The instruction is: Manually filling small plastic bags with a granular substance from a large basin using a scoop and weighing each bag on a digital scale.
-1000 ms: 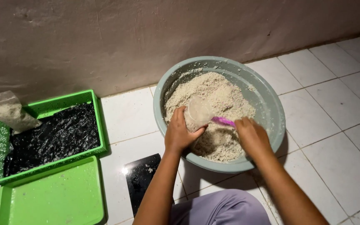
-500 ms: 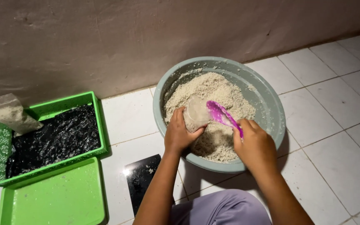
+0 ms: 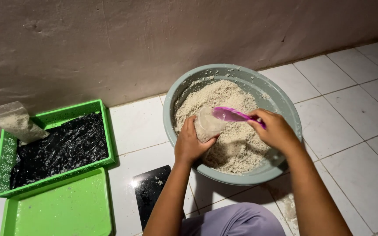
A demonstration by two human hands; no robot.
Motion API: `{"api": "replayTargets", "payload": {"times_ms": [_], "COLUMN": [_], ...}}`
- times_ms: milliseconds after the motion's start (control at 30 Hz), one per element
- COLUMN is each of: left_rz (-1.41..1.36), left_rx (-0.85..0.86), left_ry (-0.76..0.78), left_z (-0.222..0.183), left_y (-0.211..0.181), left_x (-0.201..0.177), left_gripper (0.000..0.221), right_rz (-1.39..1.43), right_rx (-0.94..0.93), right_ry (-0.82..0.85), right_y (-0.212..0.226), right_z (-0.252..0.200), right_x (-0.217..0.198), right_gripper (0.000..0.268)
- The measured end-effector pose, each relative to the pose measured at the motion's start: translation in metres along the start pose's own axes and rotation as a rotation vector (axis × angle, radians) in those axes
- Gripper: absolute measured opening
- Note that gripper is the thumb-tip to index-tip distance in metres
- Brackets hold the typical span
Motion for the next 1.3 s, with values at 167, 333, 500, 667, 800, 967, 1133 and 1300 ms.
{"api": "replayTargets", "payload": {"times_ms": [167,333,500,667,800,967,1133,1300], "left_rz": [-0.019,-0.008,0.007,0.010,-0.002,-0.145,-0.168,-0.215], "left_rx": [0.015,0.036,0.022,-0.011,-0.024,-0.097,0.025,0.068], "left_ry": [-0.007,-0.019,0.003,0.009,-0.052,-0.091,0.026,0.019], "left_z": [-0.001,0.000,0.000,0.006,0.007,0.021,0.013,0.000], "left_y": [-0.003,0.001,0.002,-0.005,-0.019,-0.047,-0.064,-0.058], "left_x": [-0.001,0.001,0.008,0.006,-0.007,-0.042,-0.047,-0.040], "left_gripper": [0.085,0.086,0.084,0.074,0.070,0.065,0.061,0.057], "right_rz": [0.020,-0.258,-0.342,-0.254,-0.209,-0.169,0.222,0.170], "right_rx": [0.056,0.128,0.299,0.265,0.325,0.210,-0.323,-0.339], "right_ry": [-0.012,-0.076,0.050,0.121,0.284,0.123,-0.397,-0.211], "right_y": [-0.024,-0.047,-0.049,-0.056,-0.040,-0.030,0.044,0.110], "right_z": [-0.026,-0.057,-0.066,-0.056,-0.063,-0.059,-0.043,-0.031], "right_x": [-0.014,-0.003,0.042,0.065,0.064,0.064,0.035,0.008], "right_gripper": [0.020,0.021,0.021,0.029,0.040,0.033,0.039,0.039]}}
Point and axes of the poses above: each hand's wrist, its own z-axis towards the middle knuckle, its own x-axis out of the palm, y = z × x, the point moved 1 cm from there along z, towards the middle knuckle, and after that the axes turned 12 degrees about z, right-handed, at the moved point
